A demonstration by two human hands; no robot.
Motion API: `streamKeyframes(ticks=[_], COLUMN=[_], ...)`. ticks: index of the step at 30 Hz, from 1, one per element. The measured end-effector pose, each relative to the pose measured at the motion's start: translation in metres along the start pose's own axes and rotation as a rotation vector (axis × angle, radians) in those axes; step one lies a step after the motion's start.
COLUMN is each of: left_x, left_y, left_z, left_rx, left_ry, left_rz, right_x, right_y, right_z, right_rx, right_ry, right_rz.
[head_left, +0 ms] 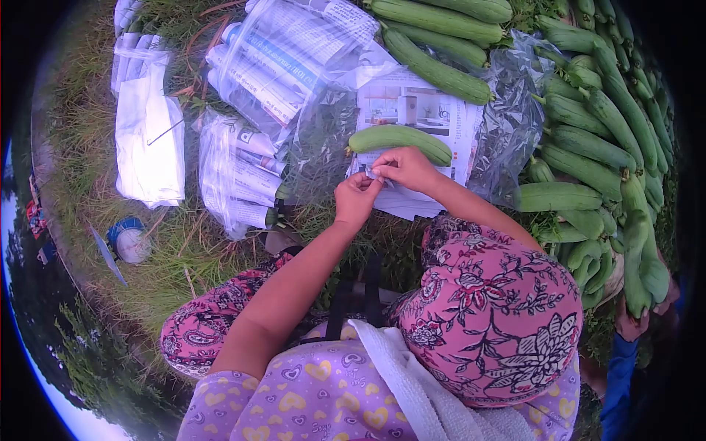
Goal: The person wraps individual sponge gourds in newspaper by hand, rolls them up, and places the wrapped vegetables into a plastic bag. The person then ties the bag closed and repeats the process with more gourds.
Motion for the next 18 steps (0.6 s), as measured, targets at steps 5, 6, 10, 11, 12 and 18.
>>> streamKeyframes(ticks=[5,6,10,11,12,18], left_x=[0.000,-0.001,-0.001,0.000,0.000,-0.003], left_y=[0.003,0.006,0.009,0.008,0.009,0.020], left_z=[0.000,0.001,0.003,0.002,0.001,0.006], left_rx=[-0.008,-0.010,-0.024,-0.025,-0.026,-0.038], left_ry=[0.008,0.007,0.009,0.007,0.004,0.017], left_rz=[-0.002,-0.009,-0.055,-0.085,-0.115,-0.190], right_x=[-0.001,-0.001,-0.001,-0.002,-0.002,-0.001], right_y=[-0.007,-0.008,-0.007,-0.007,-0.007,-0.016], right_z=[0.000,0.000,-0.001,-0.002,-0.003,-0.002], right_rx=[0.006,0.013,0.062,0.083,0.105,0.065], right_ry=[-0.011,-0.010,0.032,0.044,0.057,0.054], right_rz=[0.028,0.049,0.041,0.073,0.104,0.101])
Point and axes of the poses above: each hand's wrist, its own z-axis away from the middle knuckle, its own x-axis out of the palm, y = z × x, the point moved 6 cm from there along -z, towards the middle knuckle, and after that the axes turned 13 degrees about -z, right-handed, at the moved point
